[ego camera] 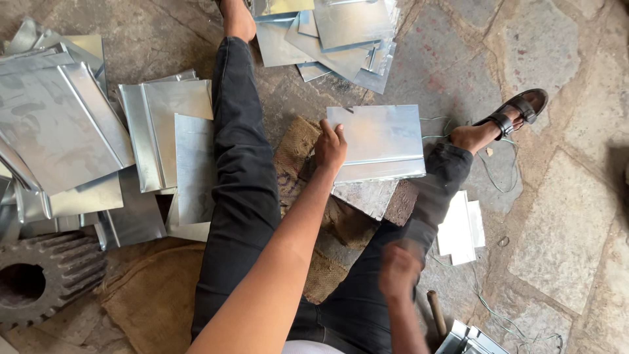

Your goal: The person sits on the floor and uses a hammer to fold the edges of metal sheets over a stone block.

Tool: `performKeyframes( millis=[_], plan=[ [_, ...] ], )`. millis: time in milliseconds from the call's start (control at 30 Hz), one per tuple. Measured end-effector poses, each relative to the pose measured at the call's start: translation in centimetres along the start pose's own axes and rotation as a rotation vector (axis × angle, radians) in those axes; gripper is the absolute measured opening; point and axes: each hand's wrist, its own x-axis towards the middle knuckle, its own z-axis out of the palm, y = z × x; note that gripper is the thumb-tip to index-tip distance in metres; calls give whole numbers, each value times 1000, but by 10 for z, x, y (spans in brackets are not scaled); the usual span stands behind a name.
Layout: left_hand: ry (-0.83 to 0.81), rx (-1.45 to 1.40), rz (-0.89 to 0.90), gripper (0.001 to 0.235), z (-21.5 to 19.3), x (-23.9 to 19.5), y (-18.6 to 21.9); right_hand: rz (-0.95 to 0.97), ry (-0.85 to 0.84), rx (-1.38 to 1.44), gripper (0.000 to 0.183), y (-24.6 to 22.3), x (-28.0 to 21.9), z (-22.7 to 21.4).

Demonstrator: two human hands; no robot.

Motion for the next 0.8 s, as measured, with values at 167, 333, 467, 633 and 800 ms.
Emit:
performKeyframes(
  millis=[167,333,467,633,800],
  plan=[
    [203,88,129,39,8,14,2,431,-155,11,36,-21,-3,-12],
    [148,63,130,35,13,2,-7,305,97,511,27,-33,-13,-26],
    [23,15,39,32,6,0,-6,6,55,303,35,-4,-8,1],
    [200,160,172,42,5,4,-3,271,-202,-110,39,18,11,2],
    [36,90,89,72,6,-6,-8,393,56,-248,37,-11,33,-67]
  ],
)
